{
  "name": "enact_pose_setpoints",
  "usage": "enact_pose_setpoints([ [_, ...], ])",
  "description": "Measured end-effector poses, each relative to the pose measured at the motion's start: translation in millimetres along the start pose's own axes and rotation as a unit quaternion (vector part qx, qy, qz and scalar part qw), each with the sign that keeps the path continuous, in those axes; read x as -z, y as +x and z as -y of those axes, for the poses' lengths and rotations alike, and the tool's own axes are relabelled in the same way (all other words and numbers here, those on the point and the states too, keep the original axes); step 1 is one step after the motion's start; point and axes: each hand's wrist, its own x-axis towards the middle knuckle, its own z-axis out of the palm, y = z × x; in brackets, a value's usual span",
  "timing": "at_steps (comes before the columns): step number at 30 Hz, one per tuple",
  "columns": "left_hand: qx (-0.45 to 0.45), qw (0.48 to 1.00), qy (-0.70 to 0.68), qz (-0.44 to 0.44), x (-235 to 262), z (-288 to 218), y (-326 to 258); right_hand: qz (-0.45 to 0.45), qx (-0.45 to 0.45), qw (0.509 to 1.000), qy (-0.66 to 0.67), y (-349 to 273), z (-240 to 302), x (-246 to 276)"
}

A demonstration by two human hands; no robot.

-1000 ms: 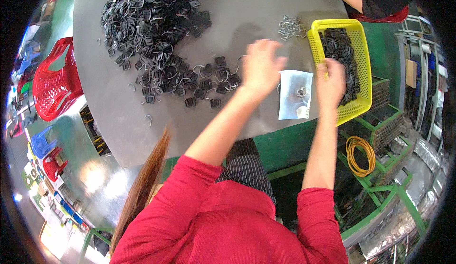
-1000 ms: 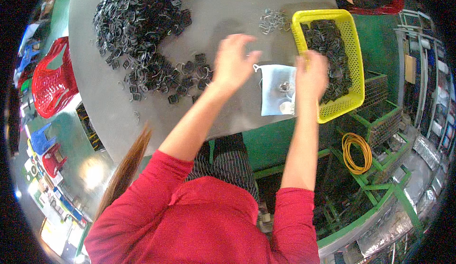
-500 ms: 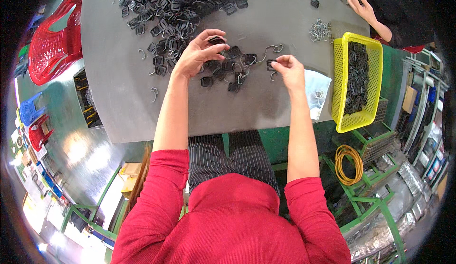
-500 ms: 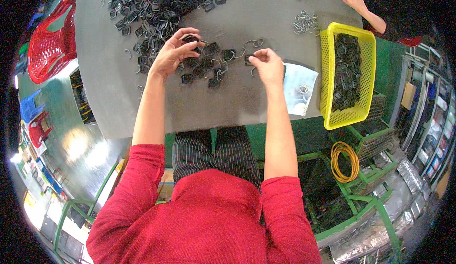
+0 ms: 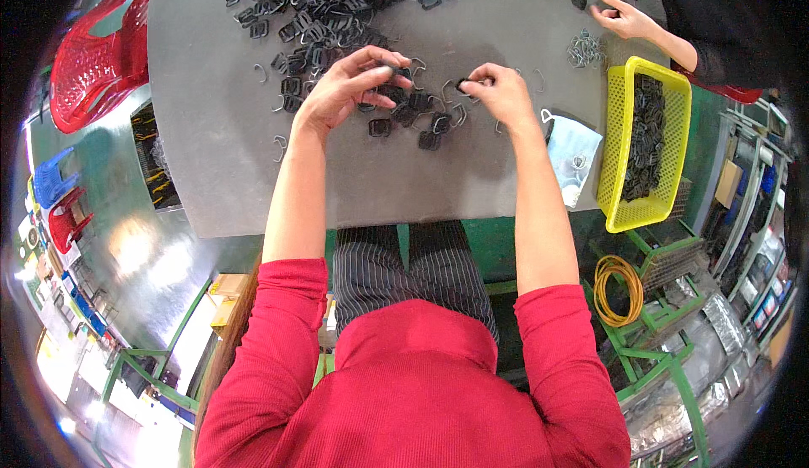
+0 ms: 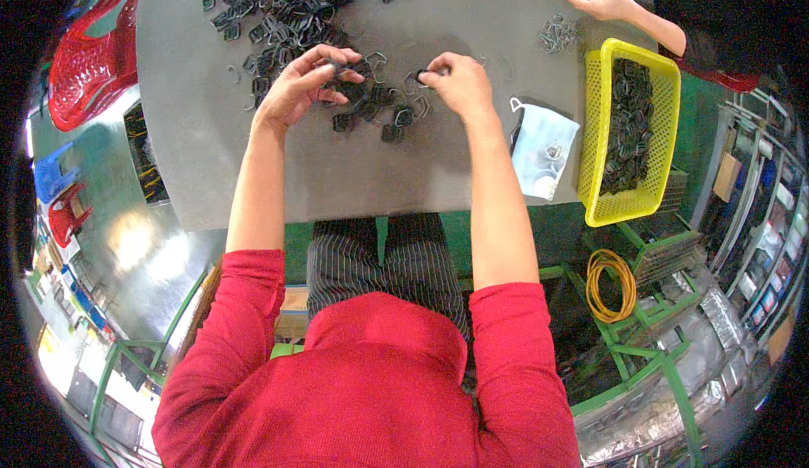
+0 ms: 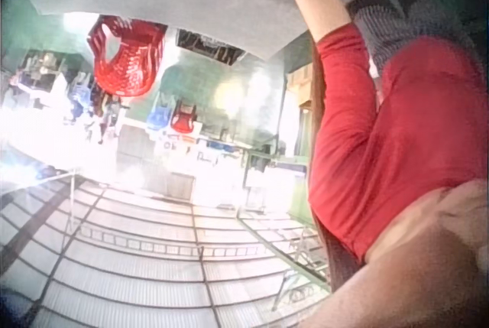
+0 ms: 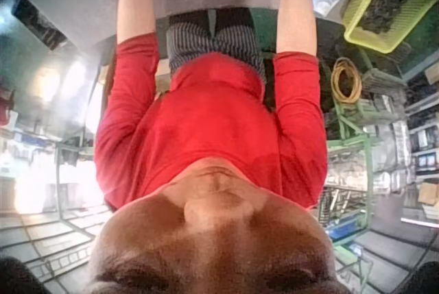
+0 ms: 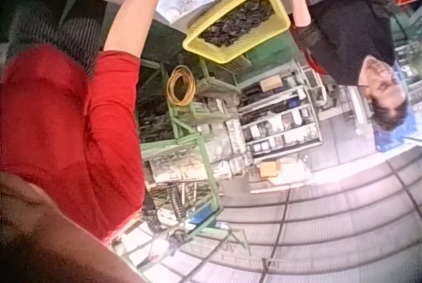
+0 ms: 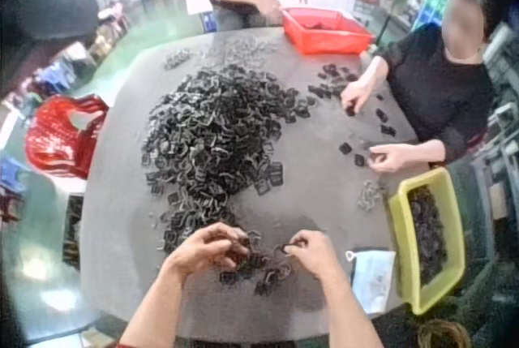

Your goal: The person assembles small black plastic parts with metal hooks by hand at a table. They pick up parts, connect them, and place the assembled items into a yellow basket. A second person is also working at the table, sorting similar parts.

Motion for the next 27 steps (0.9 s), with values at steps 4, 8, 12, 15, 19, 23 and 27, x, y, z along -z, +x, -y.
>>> enact_pose_setpoints([
  [4,0.047,0.983,0.085,-0.153,3,37,6,0.031,-0.095,0.935,0.341,-12,-19,23],
  [8,-0.093,0.807,0.545,-0.208,-33,78,8,-0.044,-0.089,0.949,0.299,-26,-19,24],
  [12,-0.041,0.790,0.585,-0.181,-36,76,11,-0.094,-0.142,0.951,0.259,-37,-10,29],
  [15,-0.003,0.847,0.519,-0.118,-20,57,6,-0.021,-0.088,0.856,0.509,-48,-26,32],
  [19,0.028,0.986,0.164,0.031,26,30,-24,0.055,-0.086,0.834,0.542,-58,12,25],
  [23,-0.037,0.984,-0.175,0.003,28,14,-50,0.010,-0.019,0.995,0.093,-24,36,-55],
  [27,-0.067,0.980,-0.159,-0.096,43,36,-45,-0.067,0.084,0.978,-0.181,-8,72,-106],
])
